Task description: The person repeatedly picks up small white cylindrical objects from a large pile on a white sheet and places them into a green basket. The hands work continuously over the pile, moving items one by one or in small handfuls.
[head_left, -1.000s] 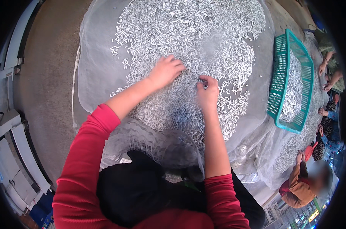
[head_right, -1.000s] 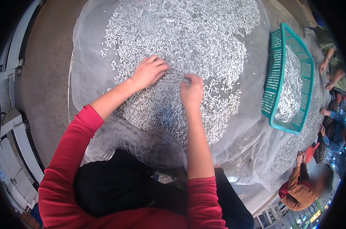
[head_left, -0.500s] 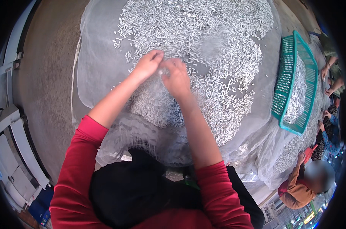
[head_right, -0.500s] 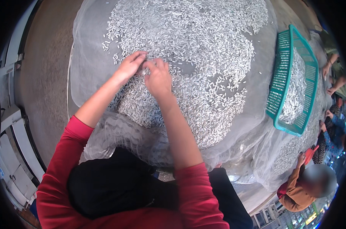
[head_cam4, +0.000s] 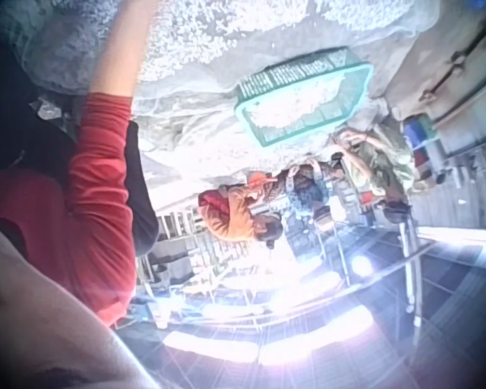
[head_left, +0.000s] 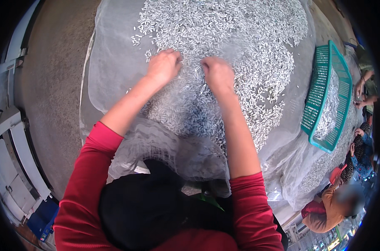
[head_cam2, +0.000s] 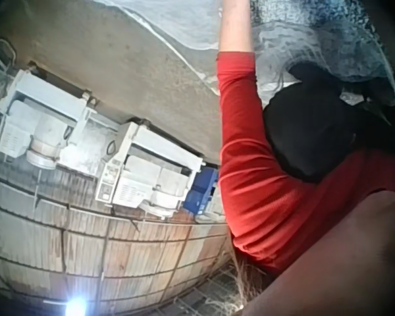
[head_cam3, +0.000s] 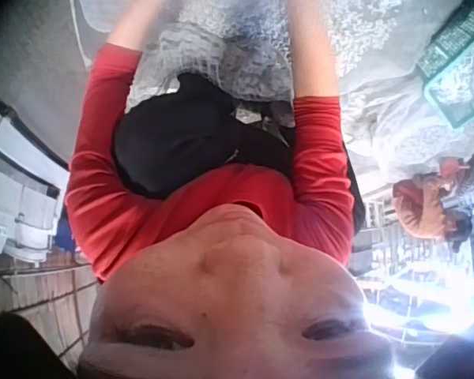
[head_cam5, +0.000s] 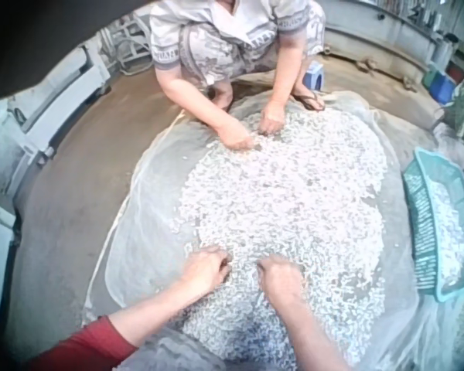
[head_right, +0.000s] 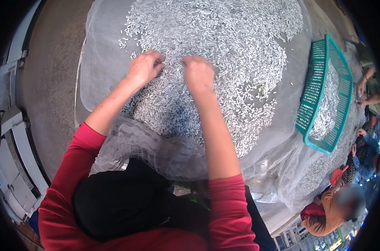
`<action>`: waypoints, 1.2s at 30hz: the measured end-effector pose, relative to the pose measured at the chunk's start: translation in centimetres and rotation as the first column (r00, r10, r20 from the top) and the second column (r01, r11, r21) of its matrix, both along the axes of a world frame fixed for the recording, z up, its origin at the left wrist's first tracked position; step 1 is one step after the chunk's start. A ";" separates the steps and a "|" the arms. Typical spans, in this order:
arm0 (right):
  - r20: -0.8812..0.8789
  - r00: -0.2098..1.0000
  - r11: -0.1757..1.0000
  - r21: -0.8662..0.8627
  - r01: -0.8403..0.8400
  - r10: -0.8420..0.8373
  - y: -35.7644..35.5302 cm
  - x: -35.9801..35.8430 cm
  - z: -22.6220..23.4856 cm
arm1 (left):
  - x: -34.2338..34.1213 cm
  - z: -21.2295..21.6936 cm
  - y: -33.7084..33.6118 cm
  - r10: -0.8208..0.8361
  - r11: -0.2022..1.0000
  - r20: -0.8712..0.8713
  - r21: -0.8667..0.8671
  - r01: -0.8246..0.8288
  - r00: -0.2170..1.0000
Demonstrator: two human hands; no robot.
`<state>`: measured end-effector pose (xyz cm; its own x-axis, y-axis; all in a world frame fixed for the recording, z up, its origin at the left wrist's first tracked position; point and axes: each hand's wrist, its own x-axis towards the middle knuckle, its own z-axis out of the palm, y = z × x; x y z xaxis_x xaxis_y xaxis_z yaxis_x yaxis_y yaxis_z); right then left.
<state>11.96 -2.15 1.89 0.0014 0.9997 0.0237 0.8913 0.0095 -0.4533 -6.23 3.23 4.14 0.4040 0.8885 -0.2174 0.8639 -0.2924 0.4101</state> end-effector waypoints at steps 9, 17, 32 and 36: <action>-0.108 0.987 0.979 -0.179 0.102 -0.122 -0.5 0.8 -1.2 | -1.4 -0.7 0.4 -0.093 0.996 -0.023 -0.002 0.093 0.995; -0.189 0.979 0.989 -0.138 0.045 -0.071 -0.7 1.3 -0.5 | -1.4 -0.4 0.2 -0.151 0.988 -0.105 0.003 0.152 0.983; -0.557 0.767 0.915 -0.391 0.098 -0.320 -1.2 2.2 -0.5 | -3.3 -0.7 1.5 0.481 0.794 0.585 -0.606 -0.042 0.654; -0.846 -0.129 0.854 -0.520 -0.015 -0.518 -3.3 4.2 0.5 | -2.6 -1.1 0.9 0.377 0.832 0.416 -0.544 -0.106 0.828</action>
